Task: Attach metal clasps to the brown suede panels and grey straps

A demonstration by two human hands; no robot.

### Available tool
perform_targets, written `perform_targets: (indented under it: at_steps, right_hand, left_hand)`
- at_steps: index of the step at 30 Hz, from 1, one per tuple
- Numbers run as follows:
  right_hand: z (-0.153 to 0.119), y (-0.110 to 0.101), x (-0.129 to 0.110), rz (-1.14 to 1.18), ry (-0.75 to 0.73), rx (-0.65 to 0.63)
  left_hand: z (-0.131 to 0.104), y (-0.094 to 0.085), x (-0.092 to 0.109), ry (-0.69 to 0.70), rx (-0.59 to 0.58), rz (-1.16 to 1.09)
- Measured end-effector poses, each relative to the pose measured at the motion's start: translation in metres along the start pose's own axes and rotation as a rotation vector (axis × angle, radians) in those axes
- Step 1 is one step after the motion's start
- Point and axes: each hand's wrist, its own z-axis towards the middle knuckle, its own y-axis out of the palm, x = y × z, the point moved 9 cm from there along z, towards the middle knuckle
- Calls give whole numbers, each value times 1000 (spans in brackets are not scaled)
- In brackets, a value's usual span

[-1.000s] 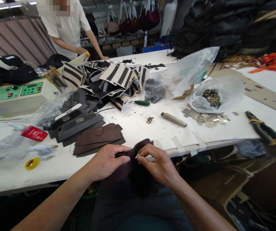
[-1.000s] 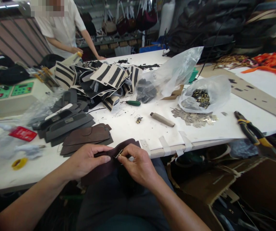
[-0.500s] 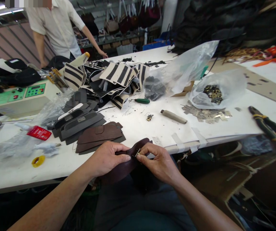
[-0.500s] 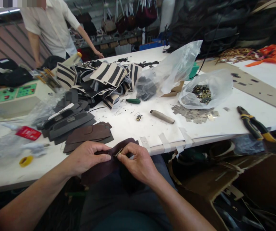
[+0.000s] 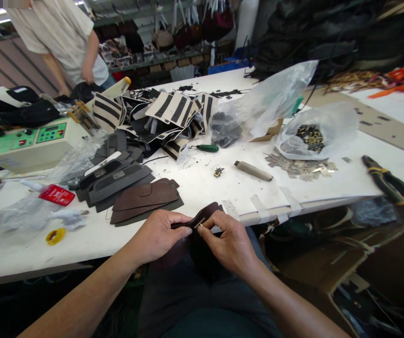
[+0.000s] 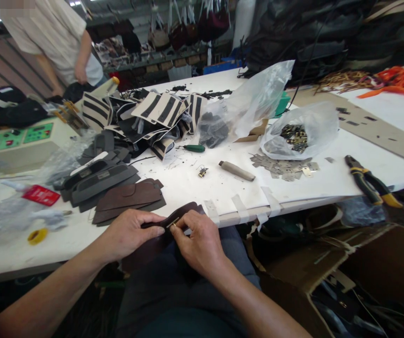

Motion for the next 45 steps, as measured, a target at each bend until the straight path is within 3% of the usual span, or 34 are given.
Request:
perform_targets:
  at_steps: [5,9,12,14,18,22,24,30,35,39,45]
  right_hand:
    - [-3,5,-5,-63,-42,44]
    - [-5,4,-11,-64,-82,66]
    - [-6,2,-17,46,-162,-66]
    - [-7,-9,-24,22,-261,-99]
    - [-4,-40,-35,-352,-391,62]
    - [-4,-15,-40,-462,-488,-238]
    - [-7,-6,-43,-474,-523,-316]
    - [-14,-6,-58,-490,-607,-299]
    - [-13,-7,-68,-543,-603,-387]
    - [-15,-3,-75,-550,-645,-443]
    - [-18,2,-81,-517,-705,-418]
  left_hand:
    - [-5,2,2,34,49,11]
    - [-11,-2,7,62,156,98]
    - [-17,-6,14,119,229,234]
    - [-22,-7,19,170,246,322]
    - [-35,-4,30,315,293,422]
    - [-47,3,44,440,348,489]
    - [-52,5,49,461,367,531]
    - [-60,9,55,517,335,524]
    - [-66,13,56,579,252,482]
    - [-72,13,60,634,266,521]
    - [-79,12,60,676,262,553]
